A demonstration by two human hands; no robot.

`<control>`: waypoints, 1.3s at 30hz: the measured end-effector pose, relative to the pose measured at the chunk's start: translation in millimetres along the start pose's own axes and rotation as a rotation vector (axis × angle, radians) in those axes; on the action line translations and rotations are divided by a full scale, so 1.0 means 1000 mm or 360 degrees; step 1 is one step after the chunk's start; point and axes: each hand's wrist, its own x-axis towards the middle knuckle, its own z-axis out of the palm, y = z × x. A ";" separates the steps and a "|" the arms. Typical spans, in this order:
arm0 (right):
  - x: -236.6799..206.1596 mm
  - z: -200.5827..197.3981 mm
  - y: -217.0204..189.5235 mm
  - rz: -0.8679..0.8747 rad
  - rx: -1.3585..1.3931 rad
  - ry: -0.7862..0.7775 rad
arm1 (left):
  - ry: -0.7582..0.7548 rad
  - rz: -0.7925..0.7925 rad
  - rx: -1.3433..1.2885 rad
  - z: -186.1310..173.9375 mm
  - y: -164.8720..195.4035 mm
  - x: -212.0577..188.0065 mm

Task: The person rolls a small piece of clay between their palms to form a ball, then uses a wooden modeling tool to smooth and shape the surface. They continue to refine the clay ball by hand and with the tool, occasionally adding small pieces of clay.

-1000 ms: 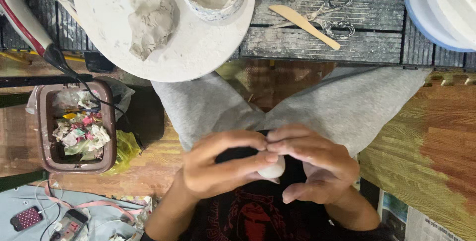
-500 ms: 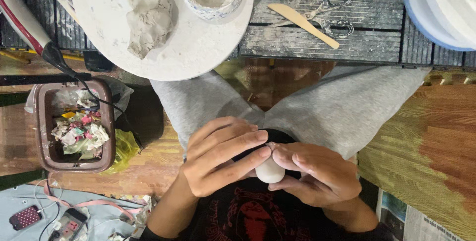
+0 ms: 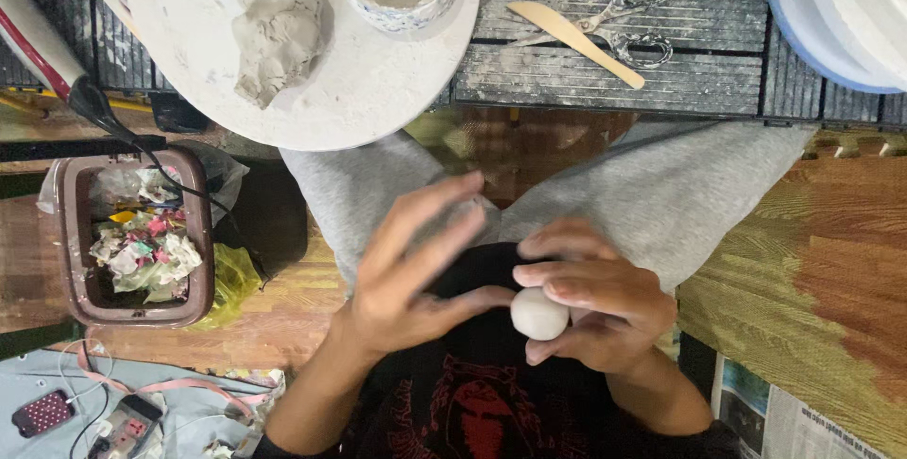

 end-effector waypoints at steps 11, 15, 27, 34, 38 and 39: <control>0.011 0.001 0.009 -0.0013 -0.0077 -0.0084 | -0.0042 -0.1439 -0.1974 0.037 -0.002 -0.049; 0.016 0.006 0.006 0.0075 0.0398 0.0014 | 0.0031 -0.1492 -0.2073 0.043 -0.002 -0.052; 0.009 0.001 0.006 0.0185 0.0189 -0.0232 | -0.0113 -0.1370 -0.1836 0.021 0.007 -0.046; 0.015 -0.004 0.001 -0.0020 -0.0003 -0.0331 | -0.0249 -0.1291 -0.1991 0.013 0.008 -0.035; 0.016 -0.004 0.001 -0.0006 0.0006 -0.0364 | -0.0275 -0.1268 -0.2045 0.009 0.006 -0.032; 0.016 -0.004 0.001 -0.0012 0.0028 -0.0370 | -0.0289 -0.1249 -0.2062 0.008 0.004 -0.032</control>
